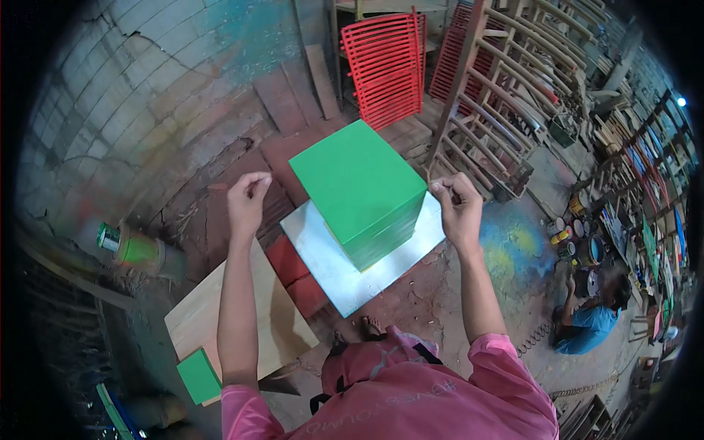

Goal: The person repeatedly picks up green square boards from a stack and places them onto a wooden base, arranging them in a grid pattern. The person handles the boards one by one, occasionally adjusting their position to align them with others already placed on the base.

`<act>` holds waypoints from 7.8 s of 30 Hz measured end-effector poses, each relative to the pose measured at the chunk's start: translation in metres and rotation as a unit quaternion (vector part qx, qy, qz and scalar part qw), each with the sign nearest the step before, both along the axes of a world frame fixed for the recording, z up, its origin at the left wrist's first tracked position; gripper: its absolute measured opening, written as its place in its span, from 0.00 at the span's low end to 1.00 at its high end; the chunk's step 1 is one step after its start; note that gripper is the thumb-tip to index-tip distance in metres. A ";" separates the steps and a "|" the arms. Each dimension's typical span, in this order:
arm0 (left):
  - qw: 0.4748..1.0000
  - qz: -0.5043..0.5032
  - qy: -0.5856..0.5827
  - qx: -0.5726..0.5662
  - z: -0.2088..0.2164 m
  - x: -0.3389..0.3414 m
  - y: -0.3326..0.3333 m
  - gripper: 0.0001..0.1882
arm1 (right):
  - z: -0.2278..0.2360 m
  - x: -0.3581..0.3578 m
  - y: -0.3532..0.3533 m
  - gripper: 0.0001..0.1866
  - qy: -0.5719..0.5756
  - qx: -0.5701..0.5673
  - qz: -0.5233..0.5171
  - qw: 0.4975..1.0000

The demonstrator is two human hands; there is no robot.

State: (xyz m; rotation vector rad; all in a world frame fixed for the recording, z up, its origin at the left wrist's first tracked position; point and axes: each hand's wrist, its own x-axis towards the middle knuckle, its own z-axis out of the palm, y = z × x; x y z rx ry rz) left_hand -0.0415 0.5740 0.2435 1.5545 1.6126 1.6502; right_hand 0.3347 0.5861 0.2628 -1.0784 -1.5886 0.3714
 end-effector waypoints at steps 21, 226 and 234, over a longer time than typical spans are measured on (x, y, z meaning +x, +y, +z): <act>0.990 0.003 0.141 0.015 0.000 0.012 0.056 0.06 | -0.003 -0.007 0.004 0.02 -0.054 0.046 -0.024 0.997; 0.450 0.557 -0.697 0.029 -0.345 0.187 -0.777 0.49 | -0.289 -0.737 -0.275 0.05 0.132 -0.602 0.449 0.647; 0.455 0.594 -0.663 0.027 -0.325 0.129 -0.787 0.44 | -0.305 -0.734 -0.259 0.06 0.116 -0.609 0.447 0.645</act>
